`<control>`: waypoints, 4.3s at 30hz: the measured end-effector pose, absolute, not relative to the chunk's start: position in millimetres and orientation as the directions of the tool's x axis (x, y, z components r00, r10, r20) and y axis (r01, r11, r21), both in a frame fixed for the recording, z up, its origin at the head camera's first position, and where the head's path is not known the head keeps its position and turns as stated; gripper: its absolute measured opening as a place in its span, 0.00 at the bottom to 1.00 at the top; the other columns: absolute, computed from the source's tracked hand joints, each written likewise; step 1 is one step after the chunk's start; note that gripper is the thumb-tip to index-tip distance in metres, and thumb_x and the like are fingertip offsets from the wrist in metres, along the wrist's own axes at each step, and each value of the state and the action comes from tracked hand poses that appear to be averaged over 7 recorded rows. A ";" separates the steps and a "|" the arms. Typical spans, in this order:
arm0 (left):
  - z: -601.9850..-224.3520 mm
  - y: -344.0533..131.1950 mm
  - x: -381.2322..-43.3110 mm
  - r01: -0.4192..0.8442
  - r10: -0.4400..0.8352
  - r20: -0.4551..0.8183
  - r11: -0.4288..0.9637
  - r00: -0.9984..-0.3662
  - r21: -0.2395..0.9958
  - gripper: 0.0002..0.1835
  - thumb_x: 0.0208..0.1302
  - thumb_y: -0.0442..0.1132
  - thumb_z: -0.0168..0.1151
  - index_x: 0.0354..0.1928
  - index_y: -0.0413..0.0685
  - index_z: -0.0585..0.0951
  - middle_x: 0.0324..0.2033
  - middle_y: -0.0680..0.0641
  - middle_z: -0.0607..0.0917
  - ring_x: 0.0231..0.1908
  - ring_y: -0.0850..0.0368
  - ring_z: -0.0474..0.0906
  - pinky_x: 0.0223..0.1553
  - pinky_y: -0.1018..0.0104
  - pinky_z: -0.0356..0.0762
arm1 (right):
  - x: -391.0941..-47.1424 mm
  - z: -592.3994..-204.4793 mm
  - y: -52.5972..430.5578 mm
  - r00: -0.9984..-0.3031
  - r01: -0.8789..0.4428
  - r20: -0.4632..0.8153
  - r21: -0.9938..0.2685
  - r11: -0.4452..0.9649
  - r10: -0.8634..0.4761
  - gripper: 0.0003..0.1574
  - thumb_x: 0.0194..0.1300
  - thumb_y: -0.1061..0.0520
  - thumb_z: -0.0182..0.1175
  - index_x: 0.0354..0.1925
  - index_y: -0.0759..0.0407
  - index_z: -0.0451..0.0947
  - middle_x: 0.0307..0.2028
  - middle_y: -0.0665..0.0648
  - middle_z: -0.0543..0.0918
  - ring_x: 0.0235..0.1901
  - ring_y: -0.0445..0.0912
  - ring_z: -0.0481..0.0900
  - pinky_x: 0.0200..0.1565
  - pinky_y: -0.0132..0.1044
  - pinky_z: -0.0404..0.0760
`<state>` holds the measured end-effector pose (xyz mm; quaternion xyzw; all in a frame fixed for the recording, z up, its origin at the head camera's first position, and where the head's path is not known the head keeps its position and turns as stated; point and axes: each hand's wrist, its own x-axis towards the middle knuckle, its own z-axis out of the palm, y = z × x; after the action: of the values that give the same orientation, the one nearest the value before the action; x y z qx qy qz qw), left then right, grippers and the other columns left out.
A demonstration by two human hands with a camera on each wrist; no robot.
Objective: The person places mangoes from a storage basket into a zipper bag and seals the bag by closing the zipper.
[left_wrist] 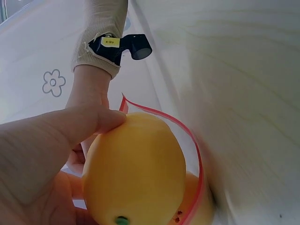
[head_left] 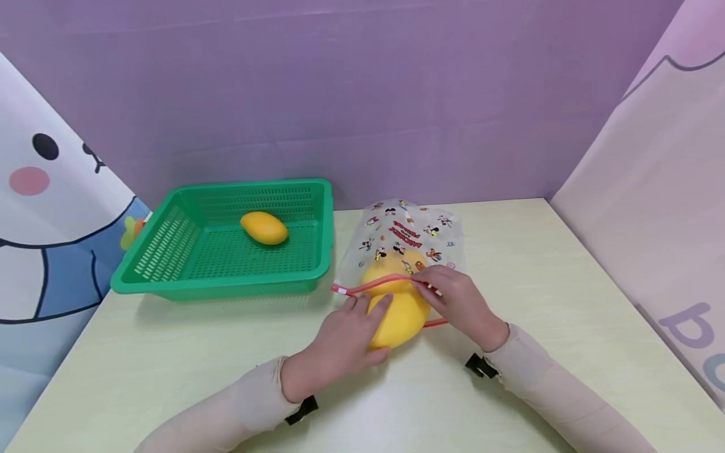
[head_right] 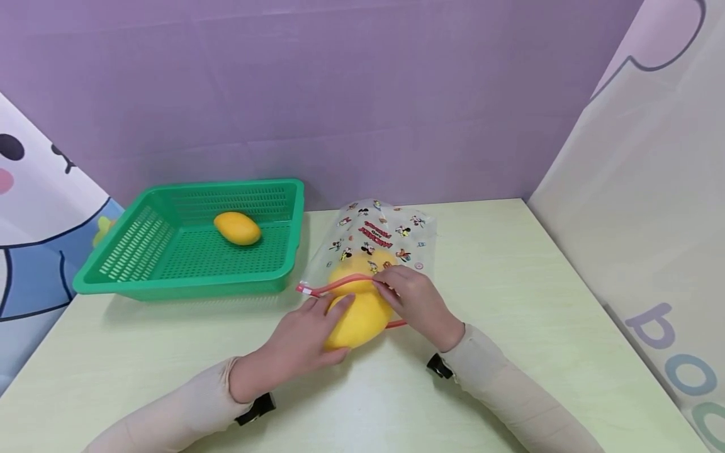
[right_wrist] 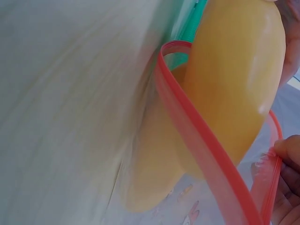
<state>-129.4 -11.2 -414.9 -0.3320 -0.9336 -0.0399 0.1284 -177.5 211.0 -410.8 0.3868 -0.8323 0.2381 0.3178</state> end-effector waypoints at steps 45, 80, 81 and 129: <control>-423.9 25.2 -142.6 0.547 0.570 0.203 0.821 -0.796 -0.162 0.42 0.56 0.60 0.63 0.68 0.46 0.64 0.53 0.38 0.76 0.43 0.48 0.76 0.25 0.68 0.79 | -176.9 -412.4 209.0 -0.505 -0.790 0.721 -0.164 0.590 -0.475 0.14 0.47 0.66 0.72 0.37 0.62 0.83 0.32 0.55 0.85 0.33 0.46 0.82 0.37 0.37 0.82; -425.7 53.1 -169.1 0.446 0.476 0.096 0.865 -0.874 -0.231 0.37 0.63 0.60 0.54 0.68 0.46 0.65 0.52 0.42 0.79 0.38 0.53 0.80 0.25 0.66 0.78 | -178.6 -414.8 212.2 -0.451 -0.820 0.749 -0.132 0.557 -0.485 0.14 0.47 0.69 0.70 0.36 0.63 0.82 0.30 0.55 0.84 0.28 0.43 0.79 0.30 0.31 0.80; -425.9 53.3 -170.5 0.443 0.474 0.095 0.866 -0.876 -0.231 0.37 0.63 0.60 0.54 0.68 0.46 0.65 0.53 0.42 0.79 0.37 0.54 0.81 0.23 0.66 0.78 | -178.4 -414.8 212.4 -0.451 -0.821 0.749 -0.134 0.555 -0.486 0.12 0.49 0.68 0.70 0.36 0.63 0.82 0.30 0.55 0.84 0.28 0.43 0.79 0.30 0.31 0.80; -418.7 73.7 -209.5 0.395 0.481 0.093 0.802 -0.872 -0.447 0.25 0.70 0.48 0.51 0.64 0.44 0.70 0.52 0.41 0.77 0.50 0.48 0.72 0.41 0.63 0.77 | -178.5 -415.4 210.7 -0.453 -0.811 0.760 -0.134 0.569 -0.466 0.16 0.45 0.70 0.71 0.35 0.63 0.82 0.32 0.55 0.85 0.31 0.44 0.82 0.33 0.34 0.81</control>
<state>-209.5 73.7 -418.7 -0.2321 -0.9439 0.2119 0.1013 -178.5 210.7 -415.4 0.3918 -0.8150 0.2491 0.3467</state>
